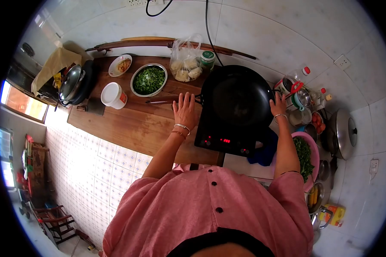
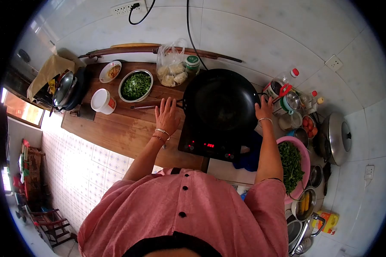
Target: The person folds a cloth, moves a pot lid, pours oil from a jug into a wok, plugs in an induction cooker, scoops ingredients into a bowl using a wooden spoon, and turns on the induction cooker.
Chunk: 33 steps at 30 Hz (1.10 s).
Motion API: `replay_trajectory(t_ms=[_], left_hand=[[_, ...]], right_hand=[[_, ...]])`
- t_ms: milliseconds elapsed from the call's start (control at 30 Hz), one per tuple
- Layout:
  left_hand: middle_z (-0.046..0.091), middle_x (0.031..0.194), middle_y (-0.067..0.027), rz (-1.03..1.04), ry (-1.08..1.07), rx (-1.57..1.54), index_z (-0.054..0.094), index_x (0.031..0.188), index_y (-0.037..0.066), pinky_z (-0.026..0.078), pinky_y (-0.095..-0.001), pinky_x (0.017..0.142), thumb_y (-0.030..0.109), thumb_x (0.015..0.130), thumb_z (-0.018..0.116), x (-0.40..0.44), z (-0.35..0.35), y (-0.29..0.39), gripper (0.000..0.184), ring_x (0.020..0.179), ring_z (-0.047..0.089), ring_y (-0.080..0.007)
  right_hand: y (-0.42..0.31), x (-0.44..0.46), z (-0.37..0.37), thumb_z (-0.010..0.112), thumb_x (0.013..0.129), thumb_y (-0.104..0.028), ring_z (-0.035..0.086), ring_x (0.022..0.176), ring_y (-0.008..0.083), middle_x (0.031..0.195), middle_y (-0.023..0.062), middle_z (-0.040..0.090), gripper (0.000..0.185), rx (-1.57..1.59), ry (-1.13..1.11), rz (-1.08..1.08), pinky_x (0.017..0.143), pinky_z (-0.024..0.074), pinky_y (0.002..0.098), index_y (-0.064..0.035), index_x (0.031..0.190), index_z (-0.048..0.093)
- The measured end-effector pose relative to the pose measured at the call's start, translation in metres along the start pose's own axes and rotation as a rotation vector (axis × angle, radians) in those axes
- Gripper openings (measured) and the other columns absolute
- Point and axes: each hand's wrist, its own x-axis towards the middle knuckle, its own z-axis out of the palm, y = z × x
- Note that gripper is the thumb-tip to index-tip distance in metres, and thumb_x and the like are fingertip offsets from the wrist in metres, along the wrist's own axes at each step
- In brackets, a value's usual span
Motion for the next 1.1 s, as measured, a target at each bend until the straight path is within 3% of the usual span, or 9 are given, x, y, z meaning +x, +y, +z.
replay_trajectory(t_ms=[300,500,1100], left_hand=[[0.026,0.143,-0.0107,0.022,0.015,0.023,0.031,0.137,0.009,0.017,-0.0558,0.106,0.021,0.071,0.067,0.003,0.0,0.001,0.077,0.135,0.018,-0.0335],[0.028,0.141,-0.0108,0.033,0.044,-0.002,0.034,0.134,0.007,0.018,-0.0561,0.105,0.016,0.069,0.066,0.006,-0.005,0.006,0.073,0.134,0.021,-0.0337],[0.027,0.144,-0.0103,0.02,0.008,0.027,0.03,0.138,0.009,0.018,-0.0541,0.106,0.02,0.072,0.065,0.004,-0.002,0.001,0.076,0.135,0.019,-0.0326]], right_hand=[[0.004,-0.009,-0.002,0.051,0.087,-0.037,0.02,0.133,0.0382,0.148,0.0193,0.014,0.059,0.043,-0.003,-0.007,0.109,0.0179,0.0434,-0.0162,0.14,0.033],[0.008,-0.011,0.001,0.05,0.087,-0.038,0.02,0.133,0.0394,0.147,0.0198,0.014,0.059,0.048,-0.004,-0.004,0.108,0.0197,0.0442,-0.0176,0.14,0.032],[0.018,0.006,0.021,0.054,0.084,-0.037,0.026,0.127,0.0443,0.144,0.0224,0.02,0.059,0.039,0.1,-0.086,0.105,0.0248,0.0494,-0.0171,0.137,0.037]])
